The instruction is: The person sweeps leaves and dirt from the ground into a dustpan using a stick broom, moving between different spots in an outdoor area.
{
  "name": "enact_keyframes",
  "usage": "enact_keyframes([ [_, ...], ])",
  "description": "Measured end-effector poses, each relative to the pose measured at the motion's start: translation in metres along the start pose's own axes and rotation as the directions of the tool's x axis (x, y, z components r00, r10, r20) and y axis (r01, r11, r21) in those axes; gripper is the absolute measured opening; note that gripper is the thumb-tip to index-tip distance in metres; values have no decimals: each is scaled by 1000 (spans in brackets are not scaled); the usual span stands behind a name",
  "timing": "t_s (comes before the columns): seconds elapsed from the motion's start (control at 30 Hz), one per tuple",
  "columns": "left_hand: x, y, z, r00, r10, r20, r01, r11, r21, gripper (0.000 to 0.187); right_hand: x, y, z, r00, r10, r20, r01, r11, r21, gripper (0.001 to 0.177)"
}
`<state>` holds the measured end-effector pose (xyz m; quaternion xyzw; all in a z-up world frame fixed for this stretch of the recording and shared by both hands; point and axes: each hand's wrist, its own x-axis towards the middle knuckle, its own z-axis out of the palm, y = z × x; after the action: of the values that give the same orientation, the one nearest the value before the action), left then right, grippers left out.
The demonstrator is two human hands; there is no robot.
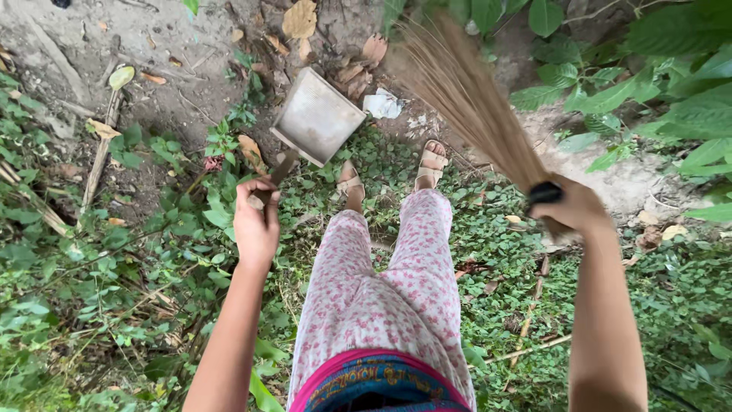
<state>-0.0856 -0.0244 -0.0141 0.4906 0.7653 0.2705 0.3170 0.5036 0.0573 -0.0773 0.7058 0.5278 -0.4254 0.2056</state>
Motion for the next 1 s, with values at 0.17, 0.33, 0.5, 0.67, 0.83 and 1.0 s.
enact_keyframes([
  [0.17,-2,8,14,997,-63,33,64,998,-28,23,68,26,38,983,182,-29,-183,981,-62,49],
  [0.33,-1,16,20,999,-3,47,4,1000,-20,23,82,22,67,969,197,149,-199,980,-4,65],
  [0.5,-1,14,20,999,-10,49,13,998,-62,22,-16,34,28,995,74,64,-76,997,28,84],
  [0.67,1,18,23,997,-58,51,57,998,20,22,4,5,36,995,97,-1,-95,968,230,73],
  [0.83,0,18,27,999,-21,26,21,1000,1,21,105,-82,84,995,102,16,-100,989,-106,74],
  [1.0,-3,10,19,1000,27,17,-26,999,-27,19,39,-73,53,994,-103,33,108,977,-182,90],
])
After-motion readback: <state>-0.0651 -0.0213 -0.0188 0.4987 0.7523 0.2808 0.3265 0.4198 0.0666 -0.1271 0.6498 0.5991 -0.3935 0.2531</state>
